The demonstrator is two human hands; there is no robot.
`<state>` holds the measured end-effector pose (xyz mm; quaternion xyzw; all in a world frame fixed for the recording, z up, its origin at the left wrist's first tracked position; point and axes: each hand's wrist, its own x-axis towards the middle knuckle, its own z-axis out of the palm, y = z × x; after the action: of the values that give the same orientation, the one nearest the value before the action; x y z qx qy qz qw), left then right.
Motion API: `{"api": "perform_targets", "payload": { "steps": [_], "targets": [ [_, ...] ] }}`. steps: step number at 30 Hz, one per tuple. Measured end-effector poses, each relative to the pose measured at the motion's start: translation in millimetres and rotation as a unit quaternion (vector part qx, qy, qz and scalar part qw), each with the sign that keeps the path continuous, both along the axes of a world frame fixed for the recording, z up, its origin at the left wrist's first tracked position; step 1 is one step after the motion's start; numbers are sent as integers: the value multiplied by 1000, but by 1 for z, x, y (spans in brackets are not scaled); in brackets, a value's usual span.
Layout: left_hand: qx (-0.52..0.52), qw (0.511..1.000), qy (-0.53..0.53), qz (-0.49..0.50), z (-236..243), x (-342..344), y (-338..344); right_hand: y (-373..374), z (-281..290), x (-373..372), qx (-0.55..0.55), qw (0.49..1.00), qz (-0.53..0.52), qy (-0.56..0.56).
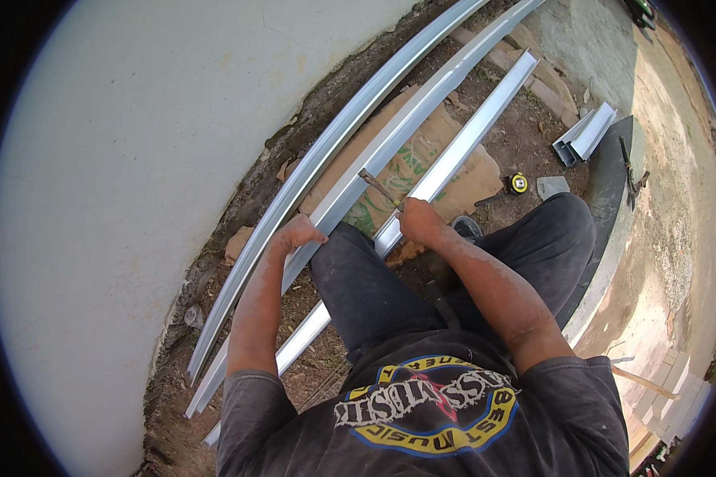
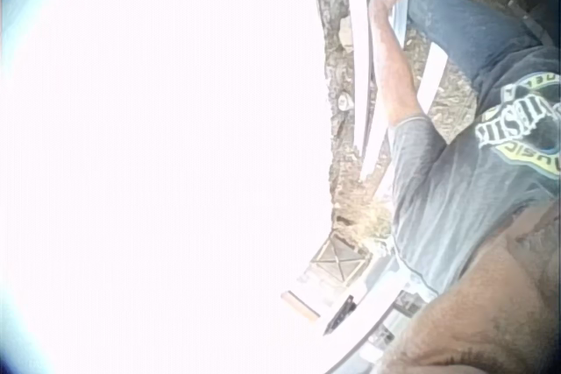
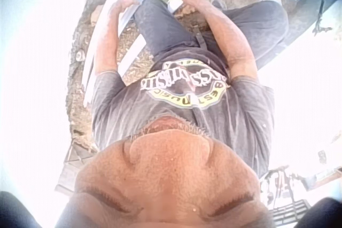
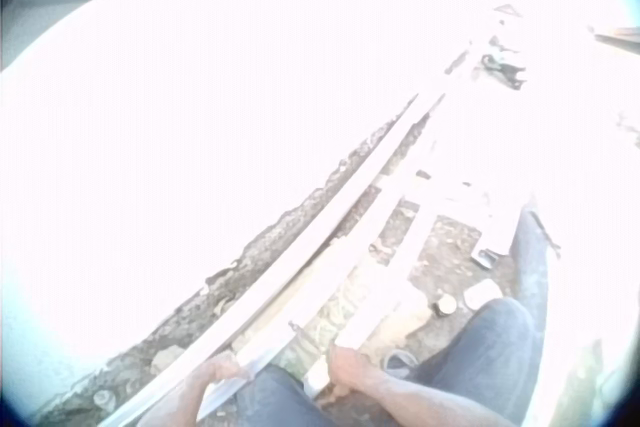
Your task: Measure and mark aluminum profiles for cutting.
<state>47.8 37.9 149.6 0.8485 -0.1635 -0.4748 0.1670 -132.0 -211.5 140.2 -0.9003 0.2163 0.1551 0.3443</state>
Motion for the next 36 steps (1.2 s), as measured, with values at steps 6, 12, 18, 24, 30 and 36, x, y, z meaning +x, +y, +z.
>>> {"api": "perform_targets", "payload": {
  "steps": [6, 12, 18, 24, 30, 36],
  "targets": [
    [-18, 975, -209, -72, -22, -36, 0, -21, 36, -10, -26, 995, 84, 51],
    [-20, 967, -254, -24, -16, -65, -10, -42, 84, 7, -7, 940, 223, 259],
    [-24, 985, -165, -54, -3, -34, -12, -34, 18, -23, 38, 998, 40, 31],
    [-17, 989, -139, -44, -7, -23, -4, -12, -16, -22, 118, 989, -59, -70],
    [7, 991, -116, -67, -4, -17, -8, -10, -32, -21, 73, 990, -77, -97],
    [10, 982, -171, -76, -17, -31, -12, -16, -1, -14, 6, 999, -21, 48]
  ]
}}
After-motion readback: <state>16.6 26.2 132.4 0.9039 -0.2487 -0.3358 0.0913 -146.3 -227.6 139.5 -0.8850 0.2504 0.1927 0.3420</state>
